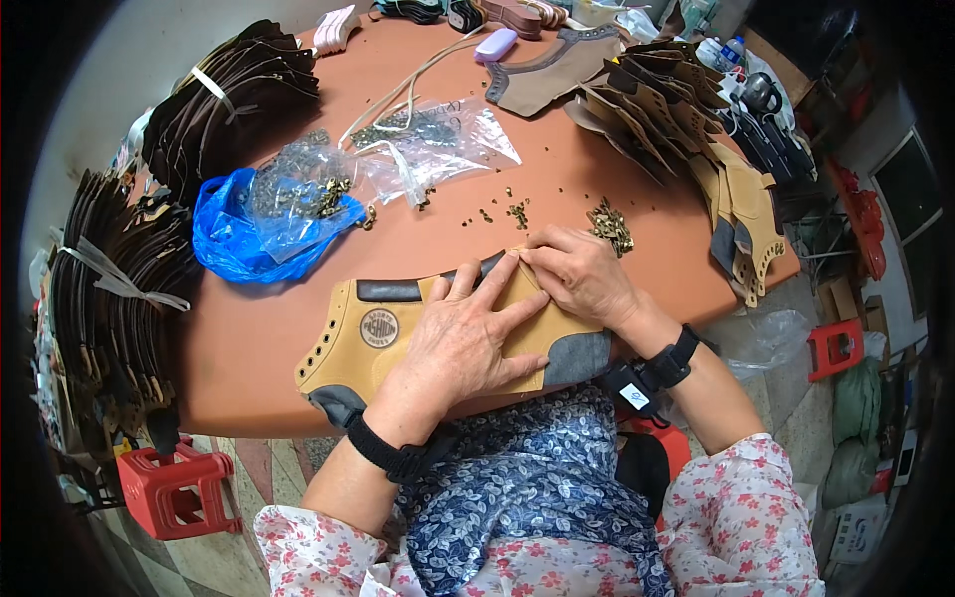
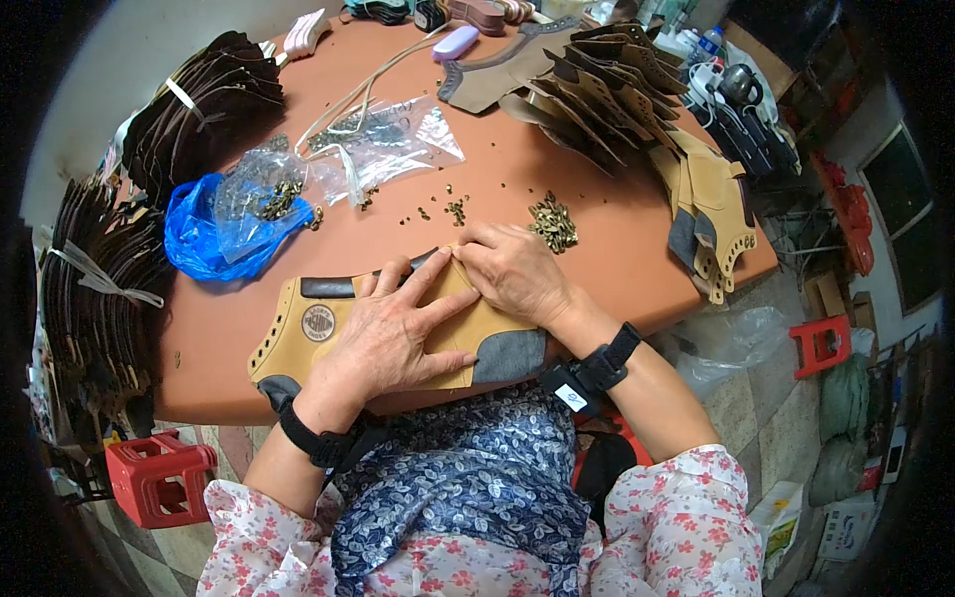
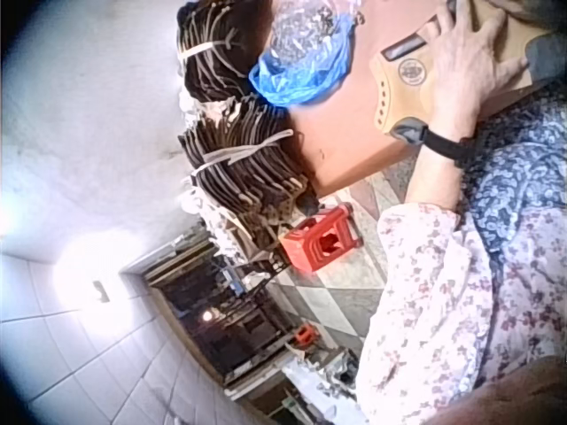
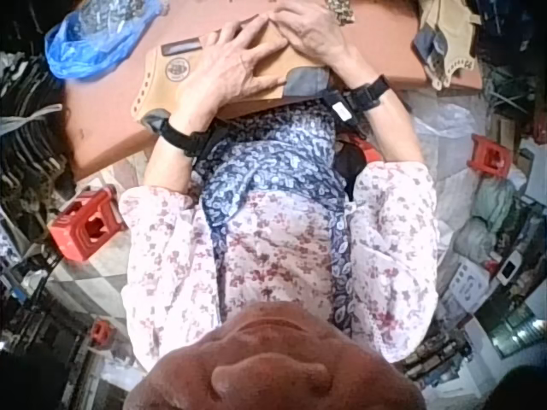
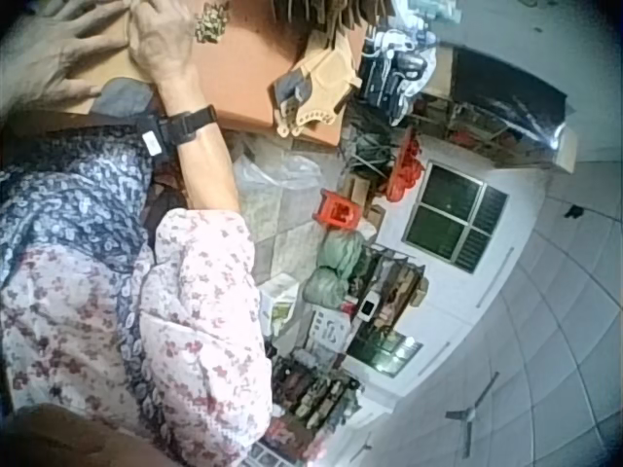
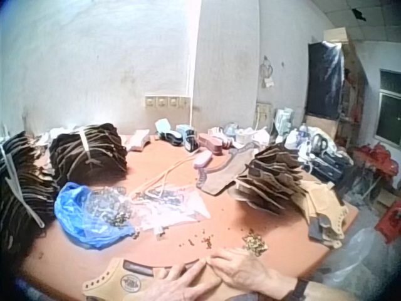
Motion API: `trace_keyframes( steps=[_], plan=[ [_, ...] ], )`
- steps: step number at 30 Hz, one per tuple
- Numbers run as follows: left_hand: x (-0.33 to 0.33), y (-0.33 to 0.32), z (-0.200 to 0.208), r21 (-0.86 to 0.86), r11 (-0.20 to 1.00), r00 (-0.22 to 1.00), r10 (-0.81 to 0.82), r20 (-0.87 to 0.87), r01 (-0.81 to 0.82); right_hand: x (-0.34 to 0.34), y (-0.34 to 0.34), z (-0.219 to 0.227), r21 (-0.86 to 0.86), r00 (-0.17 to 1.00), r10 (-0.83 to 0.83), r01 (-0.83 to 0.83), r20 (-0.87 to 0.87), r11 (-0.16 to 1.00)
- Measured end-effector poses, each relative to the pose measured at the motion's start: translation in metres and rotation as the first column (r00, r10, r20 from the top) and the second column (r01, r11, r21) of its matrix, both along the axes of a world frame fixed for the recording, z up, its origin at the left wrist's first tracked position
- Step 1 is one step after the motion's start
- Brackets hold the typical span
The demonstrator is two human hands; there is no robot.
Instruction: Attaching small metal decorative rivets to leather shoe upper components by hand.
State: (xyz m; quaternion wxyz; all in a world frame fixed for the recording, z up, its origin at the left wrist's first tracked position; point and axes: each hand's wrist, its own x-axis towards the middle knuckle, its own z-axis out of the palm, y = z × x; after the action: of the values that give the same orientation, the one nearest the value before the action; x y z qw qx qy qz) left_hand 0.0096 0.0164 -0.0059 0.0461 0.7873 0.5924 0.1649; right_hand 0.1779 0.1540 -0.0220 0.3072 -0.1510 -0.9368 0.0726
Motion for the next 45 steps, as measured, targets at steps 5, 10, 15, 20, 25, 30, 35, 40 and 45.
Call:
trace_keyframes(
  steps=[5,10,15,20,25,30,35,40,45],
  plan=[
    [0.001,-0.002,0.001,0.009,1.0,1.0,0.012,-0.003,-0.012,0.003,0.002,0.005,-0.044,0.997,0.0,0.003,0.076,0.999],
    [0.001,-0.002,-0.001,0.023,1.0,1.0,0.017,-0.005,-0.017,0.003,0.004,0.009,-0.105,0.992,0.017,-0.003,0.129,0.994],
    [0.002,-0.001,-0.001,0.031,0.999,1.0,0.016,-0.016,-0.016,0.012,0.002,0.003,-0.283,0.991,-0.106,0.078,-0.082,0.956],
    [0.002,-0.002,0.001,0.026,0.999,0.999,0.03,-0.017,-0.03,0.044,0.011,0.015,-0.175,0.929,-0.349,0.326,-0.123,0.929],
    [0.002,-0.002,0.004,0.032,0.999,1.0,0.023,-0.001,-0.023,0.062,0.024,0.01,0.001,0.942,-0.329,0.33,-0.064,0.944],
    [0.002,-0.002,0.004,0.026,0.999,1.0,0.026,0.001,-0.026,0.059,0.02,0.009,0.085,0.942,-0.335,0.332,0.028,0.939],
    [0.003,-0.003,0.006,0.013,1.0,1.0,0.026,0.014,-0.026,0.056,0.021,0.006,0.138,0.923,-0.369,0.354,0.106,0.925],
    [0.002,-0.003,0.005,0.016,1.0,1.0,0.025,0.008,-0.025,0.053,0.021,0.007,-0.022,0.949,-0.292,0.297,0.12,0.955],
    [0.002,-0.003,0.004,0.026,0.999,1.0,0.024,-0.004,-0.024,0.056,0.022,0.006,-0.013,0.938,-0.345,0.345,0.039,0.938]
  ],
)
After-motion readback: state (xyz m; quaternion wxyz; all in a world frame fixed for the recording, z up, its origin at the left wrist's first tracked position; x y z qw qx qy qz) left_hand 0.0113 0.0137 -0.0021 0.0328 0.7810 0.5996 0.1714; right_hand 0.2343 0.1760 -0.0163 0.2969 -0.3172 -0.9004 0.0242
